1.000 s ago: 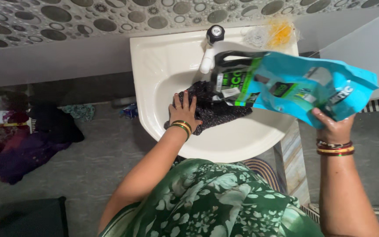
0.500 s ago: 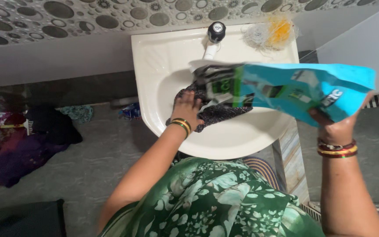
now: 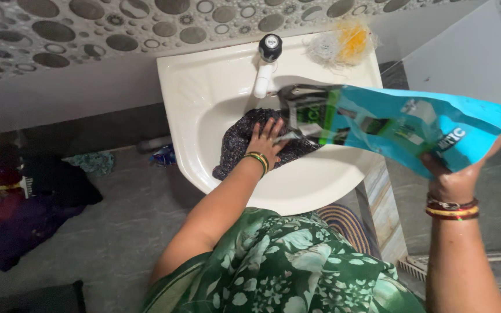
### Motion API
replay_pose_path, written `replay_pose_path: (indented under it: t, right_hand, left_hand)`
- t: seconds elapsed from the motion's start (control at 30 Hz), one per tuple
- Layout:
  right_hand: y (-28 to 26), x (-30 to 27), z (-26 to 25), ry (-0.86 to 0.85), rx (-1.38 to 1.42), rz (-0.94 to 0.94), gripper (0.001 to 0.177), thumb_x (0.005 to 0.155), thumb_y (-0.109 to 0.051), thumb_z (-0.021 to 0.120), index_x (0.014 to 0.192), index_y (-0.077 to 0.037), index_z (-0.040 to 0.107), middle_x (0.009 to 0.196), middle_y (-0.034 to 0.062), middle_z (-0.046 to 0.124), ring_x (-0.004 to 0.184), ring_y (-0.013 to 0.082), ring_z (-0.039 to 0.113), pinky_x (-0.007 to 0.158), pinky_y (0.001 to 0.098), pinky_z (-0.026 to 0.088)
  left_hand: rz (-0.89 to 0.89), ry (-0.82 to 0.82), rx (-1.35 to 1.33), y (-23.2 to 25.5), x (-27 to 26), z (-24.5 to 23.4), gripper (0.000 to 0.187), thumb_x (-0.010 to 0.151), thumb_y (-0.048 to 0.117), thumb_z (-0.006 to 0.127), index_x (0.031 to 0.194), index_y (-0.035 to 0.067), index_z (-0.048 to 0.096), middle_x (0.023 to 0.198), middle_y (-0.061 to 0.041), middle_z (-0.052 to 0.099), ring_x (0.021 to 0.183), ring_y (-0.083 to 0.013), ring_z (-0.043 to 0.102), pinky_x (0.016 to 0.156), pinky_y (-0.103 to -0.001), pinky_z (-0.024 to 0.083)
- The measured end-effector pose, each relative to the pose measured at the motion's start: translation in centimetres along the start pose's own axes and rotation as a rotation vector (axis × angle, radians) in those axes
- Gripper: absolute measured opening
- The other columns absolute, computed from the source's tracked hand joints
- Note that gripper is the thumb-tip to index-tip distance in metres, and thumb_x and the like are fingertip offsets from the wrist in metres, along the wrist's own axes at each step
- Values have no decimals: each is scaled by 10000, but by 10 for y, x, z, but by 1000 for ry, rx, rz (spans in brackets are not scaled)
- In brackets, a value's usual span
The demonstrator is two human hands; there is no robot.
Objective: The person washes a piece of dark fabric in a bathroom sink by hand using liquid detergent and a small scrubbing brush.
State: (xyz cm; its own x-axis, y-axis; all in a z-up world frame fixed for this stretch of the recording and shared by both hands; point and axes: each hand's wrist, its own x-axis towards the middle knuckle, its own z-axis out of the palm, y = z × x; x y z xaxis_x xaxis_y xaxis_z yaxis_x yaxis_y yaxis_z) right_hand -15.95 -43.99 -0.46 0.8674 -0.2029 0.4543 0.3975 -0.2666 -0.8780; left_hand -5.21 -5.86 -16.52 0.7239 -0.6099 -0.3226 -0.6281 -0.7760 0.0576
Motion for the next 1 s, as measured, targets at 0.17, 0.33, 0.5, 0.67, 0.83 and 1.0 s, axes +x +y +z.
replay_pose_path:
  t: [0.17, 0.33, 0.5, 0.67, 0.83, 1.0]
  right_hand:
    - [13, -17, -40, 36, -64, 55, 1140, 832, 129, 841, 1665, -175, 124, 1521, 18, 413, 1385, 193, 401, 1248, 371, 329]
    - [33, -19, -22, 71, 144, 132, 1011, 898, 96, 807, 1663, -139, 190, 1528, 35, 428, 1403, 214, 445, 1242, 396, 365]
    - [35, -22, 36, 66, 349, 265, 741, 953, -5, 766, 1594, -85, 403, 1461, 74, 557, 1339, 242, 561, 1196, 422, 454]
    - [31, -21, 84, 106, 560, 385, 615, 1044, -234, 728, 1554, -35, 448, 1488, 121, 574, 1359, 297, 578, 1171, 463, 483]
    - [46, -21, 126, 56, 912, 649, 828, 953, -527, 681, 1577, -69, 385, 1540, 105, 537, 1423, 345, 511, 1190, 555, 429]
    - [50, -16, 184, -18, 1012, 856, 868, 913, -646, 577, 1574, -135, 342, 1509, 91, 534, 1386, 372, 485, 1129, 611, 385]
  left_hand:
    - [248, -210, 167, 20, -3, 1, 854, 989, 665, 460, 1633, 165, 208, 1741, -46, -1, 1586, -241, -64, 1210, -634, -61]
    - [208, -238, 82, 7, -9, -42, 881, 933, 719, 404, 1639, 246, 175, 1716, -26, 27, 1560, -156, -2, 1232, -617, -66]
    - [-19, -488, 40, -19, -49, -98, 892, 912, 634, 565, 1636, 275, 188, 1726, 18, 31, 1603, -258, -62, 1198, -658, 113]
    - [-121, -267, -185, -54, -94, -71, 808, 874, 582, 653, 1551, 277, 335, 1646, -34, 238, 1515, -225, 204, 1154, -518, 287]
    - [-225, -74, -458, -67, -103, -85, 435, 883, 387, 696, 1283, 218, 714, 1248, -95, 709, 1171, -319, 650, 975, -450, 519]
    - [-194, 519, -736, -63, -123, -136, 485, 772, 293, 810, 1223, 139, 721, 1155, -133, 726, 1066, -350, 675, 916, -424, 539]
